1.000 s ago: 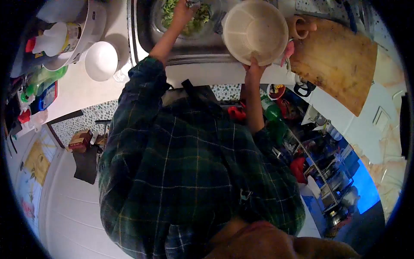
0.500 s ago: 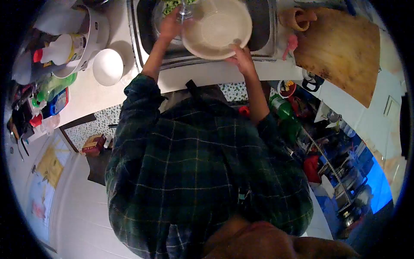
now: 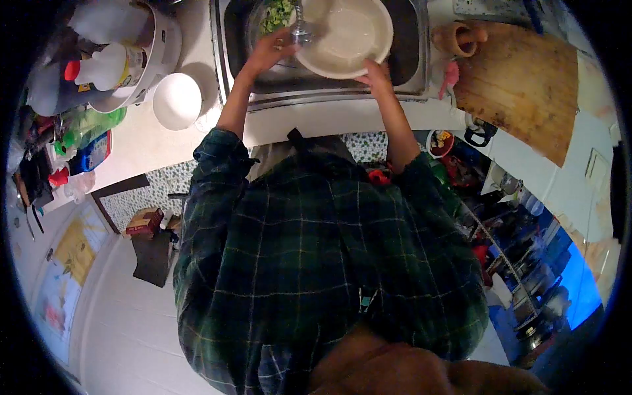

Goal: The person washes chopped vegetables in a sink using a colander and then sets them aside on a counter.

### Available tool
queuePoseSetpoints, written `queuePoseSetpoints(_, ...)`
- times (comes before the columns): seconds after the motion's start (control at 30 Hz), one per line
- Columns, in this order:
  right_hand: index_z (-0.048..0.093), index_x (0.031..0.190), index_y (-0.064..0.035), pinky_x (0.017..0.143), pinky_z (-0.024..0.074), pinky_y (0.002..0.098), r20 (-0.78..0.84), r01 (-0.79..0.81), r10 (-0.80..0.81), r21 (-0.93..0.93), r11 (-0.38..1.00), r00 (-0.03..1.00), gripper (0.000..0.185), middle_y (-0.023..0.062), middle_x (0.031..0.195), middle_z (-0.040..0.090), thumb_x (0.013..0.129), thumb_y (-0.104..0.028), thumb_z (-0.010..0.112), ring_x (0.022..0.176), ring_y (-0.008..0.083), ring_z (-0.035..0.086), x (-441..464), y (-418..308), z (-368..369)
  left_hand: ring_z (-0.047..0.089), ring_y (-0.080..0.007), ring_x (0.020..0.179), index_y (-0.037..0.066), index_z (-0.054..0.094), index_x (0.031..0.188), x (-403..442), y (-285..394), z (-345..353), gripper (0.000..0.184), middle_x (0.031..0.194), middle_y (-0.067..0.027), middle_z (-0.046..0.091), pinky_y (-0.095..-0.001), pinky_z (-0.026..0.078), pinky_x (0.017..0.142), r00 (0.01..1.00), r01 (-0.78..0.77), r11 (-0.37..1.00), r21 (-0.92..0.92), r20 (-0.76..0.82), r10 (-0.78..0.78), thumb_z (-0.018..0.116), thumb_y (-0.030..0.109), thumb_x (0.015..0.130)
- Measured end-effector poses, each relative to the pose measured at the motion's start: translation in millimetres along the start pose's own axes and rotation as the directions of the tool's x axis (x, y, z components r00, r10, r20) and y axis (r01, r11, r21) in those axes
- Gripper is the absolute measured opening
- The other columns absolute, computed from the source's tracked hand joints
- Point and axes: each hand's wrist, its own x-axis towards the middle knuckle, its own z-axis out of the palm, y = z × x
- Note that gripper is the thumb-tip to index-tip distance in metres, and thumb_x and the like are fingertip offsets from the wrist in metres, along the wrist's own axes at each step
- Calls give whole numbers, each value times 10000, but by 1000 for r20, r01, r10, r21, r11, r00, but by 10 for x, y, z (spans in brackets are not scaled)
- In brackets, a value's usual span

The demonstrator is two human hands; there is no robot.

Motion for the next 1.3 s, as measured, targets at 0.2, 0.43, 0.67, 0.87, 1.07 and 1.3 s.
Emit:
queuePoseSetpoints(0.2, 119, 1370, -46, 950, 357, 459, -34, 562, -829, -720, 408, 558, 762, 222, 1355, 240, 745, -18, 554, 1191, 378, 358, -445, 20, -188, 595, -151, 715, 53, 459, 1218, -15, -404, 75, 537, 1003, -105, 604, -294, 483, 644, 974, 113, 993, -29, -195, -116, 664, 225, 753)
queuePoseSetpoints(0.43, 126, 1364, -24, 1026, 210, 433, 38, 641, -952, -748, 175, 304, 806, 229, 1357, 235, 727, -35, 619, 1252, 389, 245, -804, -338, -299, 584, -128, 612, 42, 523, 1118, -254, -652, 277, 347, 813, -64, 622, -268, 481, 565, 992, 104, 981, -167, 85, -91, 554, 120, 781)
queuePoseSetpoints(0.67, 228, 1317, 4, 1001, 267, 380, -187, 783, -914, -473, 404, 359, 667, 191, 1303, 346, 752, -33, 580, 1211, 312, 344, -789, -257, -385, 575, -116, 658, -6, 485, 1155, -624, -434, 455, 379, 809, -77, 608, -255, 462, 584, 981, 190, 960, -207, 18, -191, 554, 92, 796)
queuePoseSetpoints(0.87, 400, 1203, 59, 812, 486, 369, -117, 210, -178, 377, 902, 977, 432, 154, 1115, 531, 817, -100, 510, 984, 266, 557, -871, 220, -329, 593, -209, 856, 6, 332, 1263, -761, 819, 586, 553, 1081, -134, 543, -313, 515, 690, 954, 286, 791, -540, 79, -290, 576, 272, 844)
queuePoseSetpoints(1.07, 366, 1241, 25, 737, 525, 349, 36, 201, -248, 482, 853, 968, 535, 138, 1106, 533, 813, -197, 598, 907, 242, 590, -1591, 369, -158, 567, -277, 937, -20, 440, 1158, -791, 1047, 714, 460, 1096, -137, 540, -413, 497, 799, 924, 337, 765, -549, 36, -381, 601, 65, 736)
queuePoseSetpoints(1.3, 461, 1186, -76, 664, 498, 278, -379, 504, -363, 396, 768, 851, 380, 63, 939, 602, 858, -247, 550, 735, 144, 577, -2721, 1402, 0, 476, -309, 1088, -87, 322, 1245, -948, 1071, 703, 662, 1241, -207, 415, -406, 433, 908, 911, 318, 826, -466, 391, -130, 625, 93, 685)
